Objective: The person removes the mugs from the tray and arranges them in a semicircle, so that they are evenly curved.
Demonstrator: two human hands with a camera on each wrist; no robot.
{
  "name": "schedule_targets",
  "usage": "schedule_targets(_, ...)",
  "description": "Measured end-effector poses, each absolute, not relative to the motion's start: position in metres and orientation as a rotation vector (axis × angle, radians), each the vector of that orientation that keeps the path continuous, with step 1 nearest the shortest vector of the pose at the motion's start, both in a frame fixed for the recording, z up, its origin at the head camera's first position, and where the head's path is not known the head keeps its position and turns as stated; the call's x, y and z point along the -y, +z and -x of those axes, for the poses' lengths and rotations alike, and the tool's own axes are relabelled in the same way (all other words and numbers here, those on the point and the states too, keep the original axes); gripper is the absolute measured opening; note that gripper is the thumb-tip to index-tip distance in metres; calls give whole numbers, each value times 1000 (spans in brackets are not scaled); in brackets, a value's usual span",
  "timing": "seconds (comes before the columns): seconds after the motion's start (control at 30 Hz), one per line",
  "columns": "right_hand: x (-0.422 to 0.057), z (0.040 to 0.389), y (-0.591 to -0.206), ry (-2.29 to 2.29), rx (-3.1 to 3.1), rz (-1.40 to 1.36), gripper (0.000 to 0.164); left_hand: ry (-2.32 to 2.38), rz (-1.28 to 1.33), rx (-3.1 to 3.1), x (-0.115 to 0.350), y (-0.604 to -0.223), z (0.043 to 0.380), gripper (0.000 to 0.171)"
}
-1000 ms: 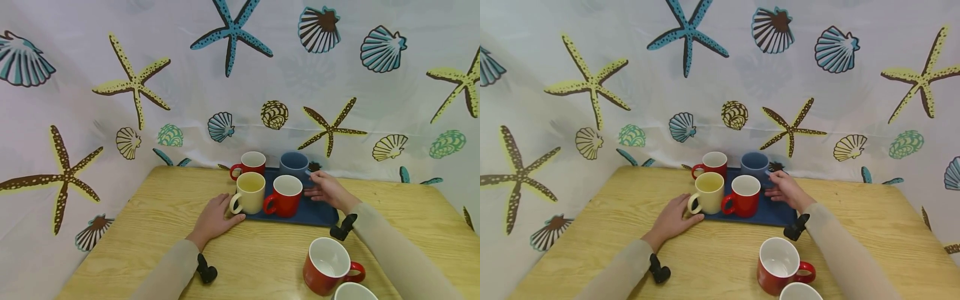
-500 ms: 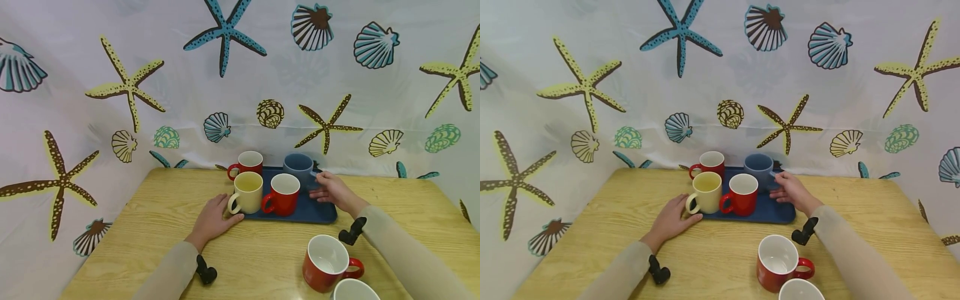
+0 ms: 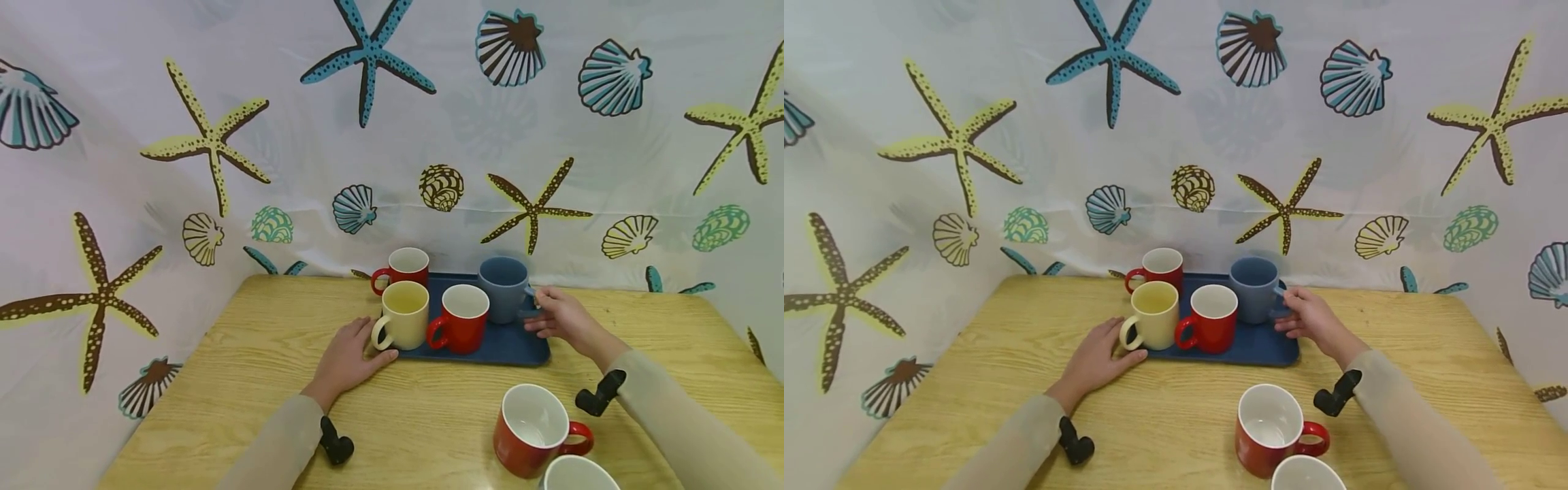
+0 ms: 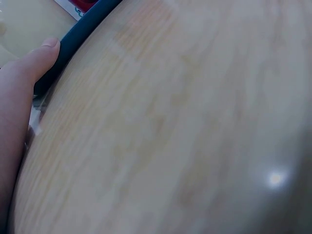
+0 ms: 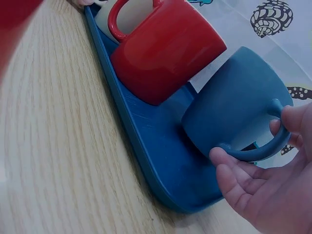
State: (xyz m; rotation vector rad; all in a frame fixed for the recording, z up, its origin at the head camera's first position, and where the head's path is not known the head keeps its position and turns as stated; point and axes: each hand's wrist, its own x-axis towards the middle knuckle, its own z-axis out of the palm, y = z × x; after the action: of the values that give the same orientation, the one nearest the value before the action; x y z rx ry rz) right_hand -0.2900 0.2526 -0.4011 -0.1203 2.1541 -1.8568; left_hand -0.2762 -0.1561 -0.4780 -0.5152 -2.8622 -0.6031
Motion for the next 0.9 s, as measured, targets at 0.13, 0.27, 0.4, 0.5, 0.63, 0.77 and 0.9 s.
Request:
schedule_targets(0.13,-259,284,-398,-1869,-2133,139,22,-592,512,2871,156,-478,277,89)
schedule_targets(0.27,-265,279,-394,-1866,-2126,167,22,-599,517,2876,157,-478,277,88)
schedule_targets(0.4,-271,274,-393,-1866,-2127,184,23,-602,508,2877,157,-478,277,88)
schedule_targets(0.5,-275,269,-393,-1871,-2123,183,22,-599,506,2878,157,-479,277,89)
schedule_targets(0.63,-281,262,-394,-1881,-2120,189,22,-604,508,2879,156,-481,277,89)
schedule_targets(0.77,-285,254,-392,-1858,-2142,196,23,-601,511,2877,156,-481,277,90)
schedule_targets(0.9,-290,245,-390,-1806,-2182,211,25,-589,514,2870,157,-481,278,91)
